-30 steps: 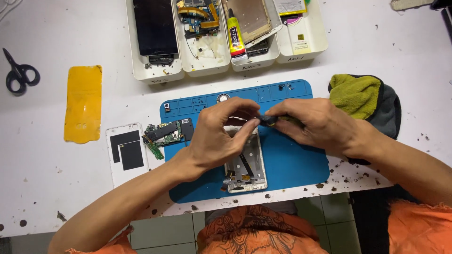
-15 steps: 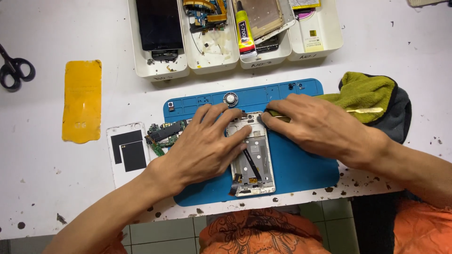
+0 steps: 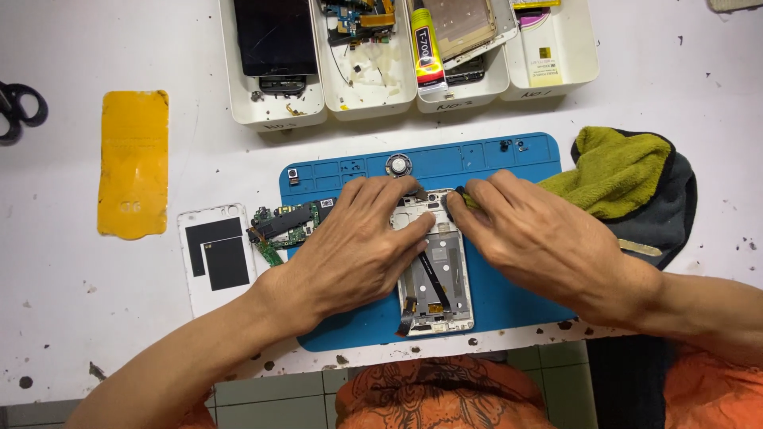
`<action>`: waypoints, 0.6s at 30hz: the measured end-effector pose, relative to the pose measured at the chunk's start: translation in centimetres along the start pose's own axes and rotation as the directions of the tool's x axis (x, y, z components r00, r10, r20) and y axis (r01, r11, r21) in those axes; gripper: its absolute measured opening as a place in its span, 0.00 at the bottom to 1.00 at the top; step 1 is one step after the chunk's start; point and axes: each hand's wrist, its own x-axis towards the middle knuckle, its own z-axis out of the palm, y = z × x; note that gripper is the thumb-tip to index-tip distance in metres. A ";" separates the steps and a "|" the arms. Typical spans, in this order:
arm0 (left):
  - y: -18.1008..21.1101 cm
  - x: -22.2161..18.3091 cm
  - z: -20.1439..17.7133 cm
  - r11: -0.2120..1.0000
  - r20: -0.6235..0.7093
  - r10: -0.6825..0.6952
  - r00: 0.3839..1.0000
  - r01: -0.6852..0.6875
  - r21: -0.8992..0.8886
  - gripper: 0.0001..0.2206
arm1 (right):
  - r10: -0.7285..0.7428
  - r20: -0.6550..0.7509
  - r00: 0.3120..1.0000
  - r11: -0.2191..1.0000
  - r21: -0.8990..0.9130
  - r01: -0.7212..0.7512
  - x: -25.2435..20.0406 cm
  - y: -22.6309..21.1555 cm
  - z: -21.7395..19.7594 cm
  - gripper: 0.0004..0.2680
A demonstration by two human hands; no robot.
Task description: Disassembling and inspecting internal components of a mobile phone using a prying tool and cleaning cloth
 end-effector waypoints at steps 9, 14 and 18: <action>0.0 -0.1 0.2 0.999 -0.005 -0.011 1.000 0.011 -0.037 0.09 | 0.086 0.011 0.996 0.993 0.080 -0.087 0.1 -0.5 0.0 0.05; -0.1 -0.1 0.3 0.999 -0.017 -0.013 1.000 0.012 -0.040 0.09 | 0.125 0.009 0.992 0.985 0.115 -0.125 0.2 -1.0 0.3 0.07; -0.1 -0.2 0.3 0.999 -0.017 -0.009 1.000 0.009 -0.043 0.09 | 0.146 0.025 0.989 0.978 0.147 -0.148 0.1 -1.1 0.3 0.08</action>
